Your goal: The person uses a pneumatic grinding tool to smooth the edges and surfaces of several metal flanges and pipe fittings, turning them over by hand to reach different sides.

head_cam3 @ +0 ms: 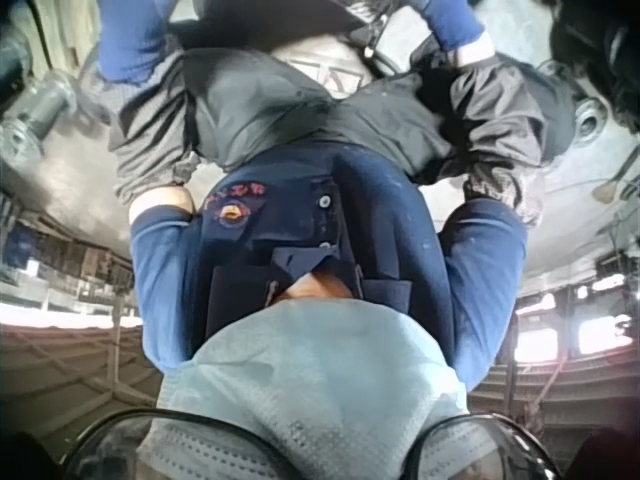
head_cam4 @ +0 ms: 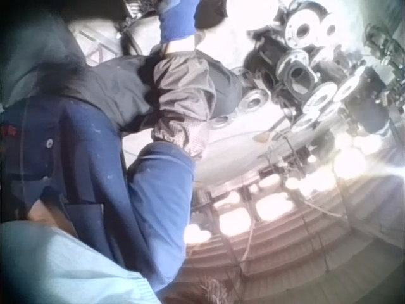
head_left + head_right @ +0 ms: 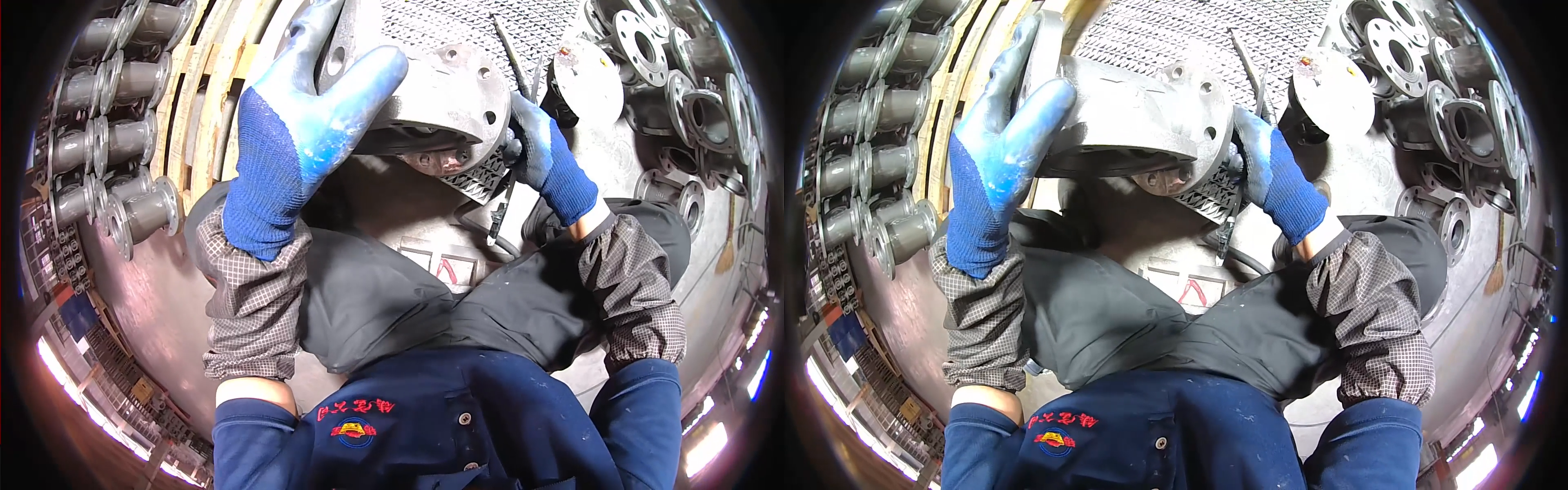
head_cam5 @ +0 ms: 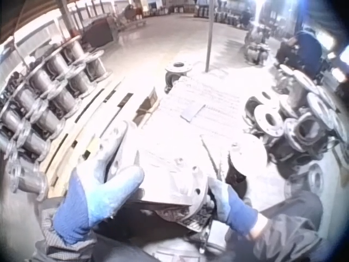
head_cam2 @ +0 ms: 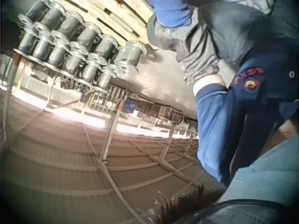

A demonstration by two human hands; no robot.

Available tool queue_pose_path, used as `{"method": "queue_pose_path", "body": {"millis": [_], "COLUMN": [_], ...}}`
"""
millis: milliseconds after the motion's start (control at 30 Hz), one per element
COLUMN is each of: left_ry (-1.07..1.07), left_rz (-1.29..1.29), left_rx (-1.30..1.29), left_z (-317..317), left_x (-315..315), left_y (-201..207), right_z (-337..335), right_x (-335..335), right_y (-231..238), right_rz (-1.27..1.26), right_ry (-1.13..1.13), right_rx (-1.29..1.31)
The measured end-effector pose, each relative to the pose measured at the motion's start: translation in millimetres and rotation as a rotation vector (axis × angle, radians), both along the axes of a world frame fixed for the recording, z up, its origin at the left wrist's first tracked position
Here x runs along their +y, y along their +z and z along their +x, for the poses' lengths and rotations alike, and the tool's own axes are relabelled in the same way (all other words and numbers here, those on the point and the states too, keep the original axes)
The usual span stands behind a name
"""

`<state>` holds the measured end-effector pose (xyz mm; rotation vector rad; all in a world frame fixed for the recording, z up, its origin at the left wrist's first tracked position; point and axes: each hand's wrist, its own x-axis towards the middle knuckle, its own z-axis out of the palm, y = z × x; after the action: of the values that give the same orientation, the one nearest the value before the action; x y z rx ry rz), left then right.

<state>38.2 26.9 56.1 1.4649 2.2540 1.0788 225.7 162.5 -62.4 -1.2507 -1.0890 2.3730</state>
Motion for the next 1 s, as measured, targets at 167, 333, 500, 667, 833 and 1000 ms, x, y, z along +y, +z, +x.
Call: {"method": "queue_pose_path", "body": {"millis": [167,333,500,667,833,1000], "left_ry": [0.008,0.013,0.039,-0.242,-0.282,-0.214], "left_rz": [0.025,0.061,-0.022,0.041,0.078,0.108], "left_rx": [-0.300,-0.273,-0.386,-0.250,0.268,0.227], "left_z": [4,-1,-18,-75,-70,-75], "left_x": [4,-1,-11,-43,-37,-33], "left_y": [3,2,4,-16,-10,-19], "right_z": [22,16,25,14,-41,-60], "right_x": [14,34,58,98,105,97], "right_y": [-14,17,23,-13,-19,-31], "right_rz": [0.396,0.114,0.419,1.111,1.277,1.376], "right_ry": [0.276,0.104,0.038,0.256,0.385,0.798], "right_rx": [-0.008,-0.159,-0.309,-0.512,-0.866,-0.948]}}
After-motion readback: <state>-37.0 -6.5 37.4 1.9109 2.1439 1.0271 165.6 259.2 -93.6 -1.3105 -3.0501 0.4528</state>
